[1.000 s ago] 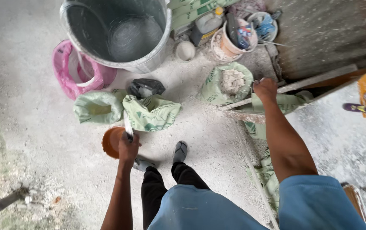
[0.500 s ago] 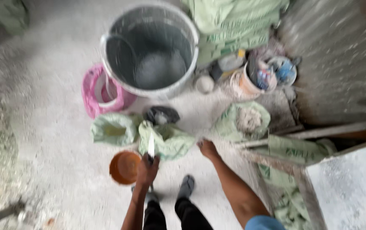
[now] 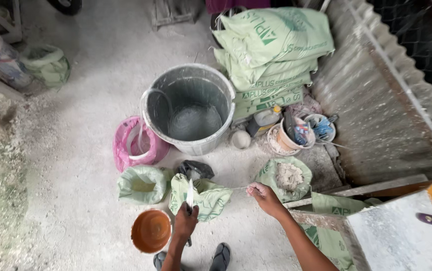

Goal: The person cuts open a green sack labeled APLUS GYPSUM and scoops white powder into a small orange bowl using their hands. The person then pours the powder from the bowl into a larger metal bucket.

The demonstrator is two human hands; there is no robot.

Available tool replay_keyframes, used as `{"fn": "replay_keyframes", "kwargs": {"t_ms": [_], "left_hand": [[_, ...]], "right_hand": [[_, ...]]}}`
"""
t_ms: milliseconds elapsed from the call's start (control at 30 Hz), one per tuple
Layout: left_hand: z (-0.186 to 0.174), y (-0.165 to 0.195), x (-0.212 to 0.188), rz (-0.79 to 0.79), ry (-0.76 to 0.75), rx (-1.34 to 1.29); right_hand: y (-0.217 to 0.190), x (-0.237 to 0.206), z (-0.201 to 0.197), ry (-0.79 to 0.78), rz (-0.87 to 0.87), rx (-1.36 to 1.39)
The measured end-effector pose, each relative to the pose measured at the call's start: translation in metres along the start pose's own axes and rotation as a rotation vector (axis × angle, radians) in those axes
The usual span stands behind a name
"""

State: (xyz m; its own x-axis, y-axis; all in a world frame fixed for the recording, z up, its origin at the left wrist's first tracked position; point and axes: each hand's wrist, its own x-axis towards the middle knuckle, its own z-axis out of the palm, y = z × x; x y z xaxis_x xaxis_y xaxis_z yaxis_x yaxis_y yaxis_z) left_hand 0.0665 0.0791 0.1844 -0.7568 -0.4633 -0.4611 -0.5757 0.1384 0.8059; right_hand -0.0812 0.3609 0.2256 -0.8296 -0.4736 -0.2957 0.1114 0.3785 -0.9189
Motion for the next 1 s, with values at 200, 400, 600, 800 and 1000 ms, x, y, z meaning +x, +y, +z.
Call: {"fn": "replay_keyframes", "kwargs": {"t_ms": [200, 400, 600, 800, 1000], "left_hand": [[0.042, 0.082, -0.01, 0.374, -0.165, -0.049], [0.051, 0.143, -0.042, 0.424, -0.441, -0.215], [0.002, 0.183, -0.072, 0.427, -0.442, -0.038], [-0.007, 0.237, -0.103, 0.371, -0.721, -0.139], [-0.047, 0.275, -0.092, 0.273, -0.778, -0.238]], "right_hand": [[-0.116, -0.051, -0.033, 0.034, -0.38, 0.177], [-0.17, -0.104, -0.087, 0.089, -0.808, 0.414], [-0.138, -0.082, -0.078, 0.457, -0.486, 0.691], [-0.072, -0.05, 0.069, 0.05, -0.221, 0.994], [-0.062, -0.05, 0.061, 0.1, -0.334, 0.482]]}}
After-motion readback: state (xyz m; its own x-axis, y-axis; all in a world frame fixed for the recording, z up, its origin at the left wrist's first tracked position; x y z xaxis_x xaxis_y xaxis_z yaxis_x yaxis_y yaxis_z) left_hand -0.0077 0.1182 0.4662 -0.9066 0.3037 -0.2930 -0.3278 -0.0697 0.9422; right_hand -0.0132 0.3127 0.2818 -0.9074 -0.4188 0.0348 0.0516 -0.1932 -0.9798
